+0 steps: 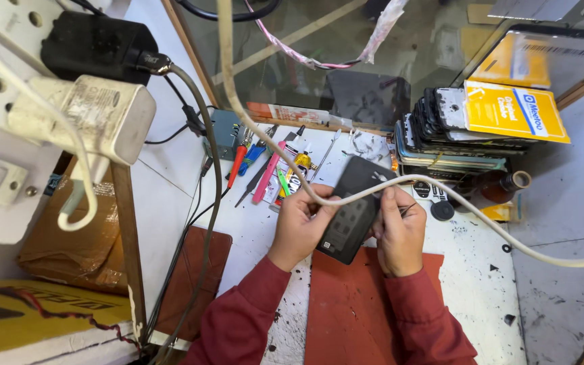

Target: The person performs repairs on mobile phones by applying adhesive to a back panel, pressing it onto a phone body, and then working on a second blue phone by applying adhesive to its edges and preparing it for assembly.

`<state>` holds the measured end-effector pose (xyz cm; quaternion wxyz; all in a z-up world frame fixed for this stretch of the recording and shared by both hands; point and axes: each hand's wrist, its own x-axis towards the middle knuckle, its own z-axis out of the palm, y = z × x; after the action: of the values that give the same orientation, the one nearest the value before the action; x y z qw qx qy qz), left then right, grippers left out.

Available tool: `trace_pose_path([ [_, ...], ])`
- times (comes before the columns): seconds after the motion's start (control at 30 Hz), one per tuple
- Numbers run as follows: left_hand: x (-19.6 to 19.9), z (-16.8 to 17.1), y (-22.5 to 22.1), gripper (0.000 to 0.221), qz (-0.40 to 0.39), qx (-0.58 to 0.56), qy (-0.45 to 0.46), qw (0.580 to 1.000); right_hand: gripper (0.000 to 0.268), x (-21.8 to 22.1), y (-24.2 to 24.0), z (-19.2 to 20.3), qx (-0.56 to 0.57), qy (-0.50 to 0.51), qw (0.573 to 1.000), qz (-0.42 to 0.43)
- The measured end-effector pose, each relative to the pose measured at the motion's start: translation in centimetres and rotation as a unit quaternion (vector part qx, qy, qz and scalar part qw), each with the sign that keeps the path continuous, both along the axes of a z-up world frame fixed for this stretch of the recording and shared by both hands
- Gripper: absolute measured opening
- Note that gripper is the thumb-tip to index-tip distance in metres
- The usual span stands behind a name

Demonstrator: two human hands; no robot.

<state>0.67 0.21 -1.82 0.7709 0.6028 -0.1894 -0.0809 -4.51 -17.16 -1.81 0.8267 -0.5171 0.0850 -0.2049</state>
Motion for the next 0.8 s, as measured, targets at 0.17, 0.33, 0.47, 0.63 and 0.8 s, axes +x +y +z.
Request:
trace_pose_path([
  [0.17, 0.0, 0.8, 0.2, 0.017, 0.075, -0.001, 0.021, 0.997, 0.016, -0.3, 0.9, 2.4, -0.11, 0.035, 0.992, 0.044],
  [0.33, -0.4, 1.8, 0.2, 0.027, 0.042, -0.091, 0.042, 0.994, 0.016, -0.5, 1.3, 3.0, -0.159, 0.066, 0.985, 0.029],
  [0.47, -0.4, 0.7, 0.4, 0.02, 0.131, 0.01, 0.004, 0.991, 0.017, -0.8, 1.5, 2.8, -0.236, 0.08, 0.965, 0.082],
  [0.63, -0.1, 0.5, 0.5, 0.025, 0.17, 0.038, -0.006, 0.985, 0.015, -0.7, 1.9, 1.9, -0.261, 0.055, 0.96, 0.085],
  [0.8, -0.5, 2.9, 0.4, 0.023, 0.028, -0.098, 0.032, 0.994, 0.014, -0.6, 1.8, 2.3, -0.288, 0.061, 0.955, 0.035],
])
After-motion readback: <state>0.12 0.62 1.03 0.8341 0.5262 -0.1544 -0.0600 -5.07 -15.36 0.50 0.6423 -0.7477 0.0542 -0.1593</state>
